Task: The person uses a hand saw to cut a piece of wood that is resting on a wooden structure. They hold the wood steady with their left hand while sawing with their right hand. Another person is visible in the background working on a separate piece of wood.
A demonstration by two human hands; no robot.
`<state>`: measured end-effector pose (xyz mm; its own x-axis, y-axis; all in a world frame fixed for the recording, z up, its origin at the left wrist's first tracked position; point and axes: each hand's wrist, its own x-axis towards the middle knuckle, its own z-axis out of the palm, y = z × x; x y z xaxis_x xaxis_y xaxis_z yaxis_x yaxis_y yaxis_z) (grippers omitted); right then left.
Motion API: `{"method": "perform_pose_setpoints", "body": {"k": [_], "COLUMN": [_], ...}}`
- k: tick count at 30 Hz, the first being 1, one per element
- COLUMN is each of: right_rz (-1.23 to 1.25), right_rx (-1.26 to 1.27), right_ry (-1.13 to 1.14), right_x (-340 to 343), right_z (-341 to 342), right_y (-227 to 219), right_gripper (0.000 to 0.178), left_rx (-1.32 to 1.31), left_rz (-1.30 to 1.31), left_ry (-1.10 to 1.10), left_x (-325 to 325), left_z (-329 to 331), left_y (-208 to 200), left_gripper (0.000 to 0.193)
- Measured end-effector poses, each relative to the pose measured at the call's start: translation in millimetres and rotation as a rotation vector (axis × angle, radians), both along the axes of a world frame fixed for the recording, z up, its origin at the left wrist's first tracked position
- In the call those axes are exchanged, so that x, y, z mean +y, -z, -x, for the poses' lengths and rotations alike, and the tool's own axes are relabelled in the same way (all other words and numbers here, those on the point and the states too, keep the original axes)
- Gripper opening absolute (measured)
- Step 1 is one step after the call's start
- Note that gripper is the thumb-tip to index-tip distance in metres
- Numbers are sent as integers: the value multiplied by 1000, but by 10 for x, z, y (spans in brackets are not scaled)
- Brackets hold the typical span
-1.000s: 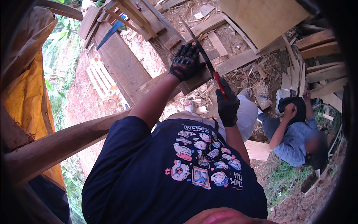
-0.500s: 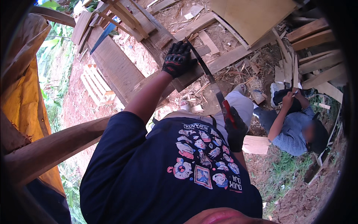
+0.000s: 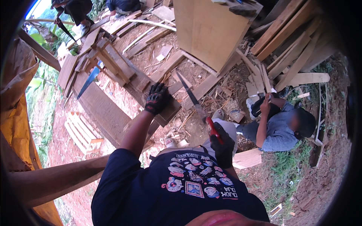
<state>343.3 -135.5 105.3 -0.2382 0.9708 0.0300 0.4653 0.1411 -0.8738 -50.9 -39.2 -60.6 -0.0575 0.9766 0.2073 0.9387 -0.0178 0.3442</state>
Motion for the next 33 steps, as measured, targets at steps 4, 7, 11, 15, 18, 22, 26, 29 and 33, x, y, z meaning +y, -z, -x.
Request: {"method": "perform_pose_setpoints", "body": {"k": [4, 7, 11, 15, 18, 22, 26, 29, 33], "right_rz": [-171, -217, 46, -193, -212, -345, -516, -557, -408], "right_rx": [-188, -208, -27, -239, -264, -235, -224, -209, -115], "right_ry": [-189, -239, -101, -239, -238, -220, -240, -287, -275], "right_x": [-11, 21, -27, -33, -43, 80, 292, 411, 512], "right_z": [18, 89, 263, 268, 331, 393, 487, 597, 738], "right_y": [-123, -128, -192, -57, -122, -158, -141, -165, -96], "right_gripper": [31, 32, 31, 23, 21, 21, 25, 28, 35], "left_rx": [21, 42, -30, 84, 82, 45, -35, -7, -15], "left_rz": [-90, -81, -115, 103, 128, 130, 102, 182, 46], "left_ry": [5, 89, 184, 47, 24, 79, 107, 121, 139], "left_x": [-61, -22, 33, -6, -88, -84, 45, 59, -5], "left_z": [-79, -50, -166, -275, -278, -194, -118, -135, -129], "left_y": [-71, -48, -78, -360, -354, -271, -175, -263, -170], "left_gripper": [43, 42, 45, 55, 57, 60, 58, 57, 55]}}
